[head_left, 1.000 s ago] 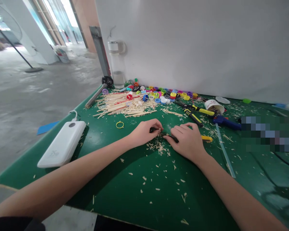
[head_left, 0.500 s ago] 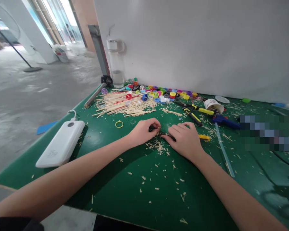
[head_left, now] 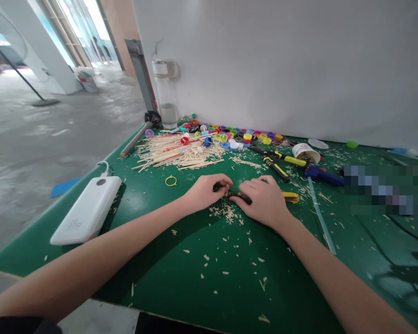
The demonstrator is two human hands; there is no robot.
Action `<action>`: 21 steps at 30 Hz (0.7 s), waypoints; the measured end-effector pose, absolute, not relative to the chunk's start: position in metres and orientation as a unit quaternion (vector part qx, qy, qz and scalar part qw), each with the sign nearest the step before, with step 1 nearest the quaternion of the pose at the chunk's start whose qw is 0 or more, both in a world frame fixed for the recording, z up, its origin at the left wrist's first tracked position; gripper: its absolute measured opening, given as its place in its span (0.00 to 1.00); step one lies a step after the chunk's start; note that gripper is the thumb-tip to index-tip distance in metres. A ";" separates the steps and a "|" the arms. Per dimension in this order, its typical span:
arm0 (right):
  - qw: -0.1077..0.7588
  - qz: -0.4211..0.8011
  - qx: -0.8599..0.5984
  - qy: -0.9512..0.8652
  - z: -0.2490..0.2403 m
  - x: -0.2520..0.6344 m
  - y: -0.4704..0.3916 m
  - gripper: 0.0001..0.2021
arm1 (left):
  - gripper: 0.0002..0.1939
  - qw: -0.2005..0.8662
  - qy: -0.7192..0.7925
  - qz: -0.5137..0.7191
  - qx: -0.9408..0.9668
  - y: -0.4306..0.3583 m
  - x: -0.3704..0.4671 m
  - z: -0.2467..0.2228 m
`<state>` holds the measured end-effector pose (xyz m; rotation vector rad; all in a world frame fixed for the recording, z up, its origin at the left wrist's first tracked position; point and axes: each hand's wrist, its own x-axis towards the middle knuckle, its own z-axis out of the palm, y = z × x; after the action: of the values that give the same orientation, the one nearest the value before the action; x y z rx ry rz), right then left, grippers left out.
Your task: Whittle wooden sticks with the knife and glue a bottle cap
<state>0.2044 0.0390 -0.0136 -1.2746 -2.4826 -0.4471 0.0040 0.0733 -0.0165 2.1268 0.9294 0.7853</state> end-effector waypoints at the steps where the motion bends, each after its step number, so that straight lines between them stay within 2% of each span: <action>1: 0.162 -0.161 -0.446 -0.865 -0.014 0.205 0.038 0.16 | 0.10 0.340 0.362 0.303 0.813 0.074 0.004 -0.017; 8: 0.182 -0.194 -0.449 -0.853 -0.015 0.207 0.036 0.16 | 0.08 0.342 0.382 0.309 0.801 0.074 0.004 -0.016; 21: 0.139 -0.175 -0.445 -0.867 -0.015 0.204 0.042 0.16 | 0.05 0.345 0.382 0.310 0.799 0.075 0.005 -0.018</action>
<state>0.2036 0.0419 -0.0148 -1.2858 -2.5074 -0.5054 0.0049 0.0752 -0.0185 2.0748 0.9917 0.8058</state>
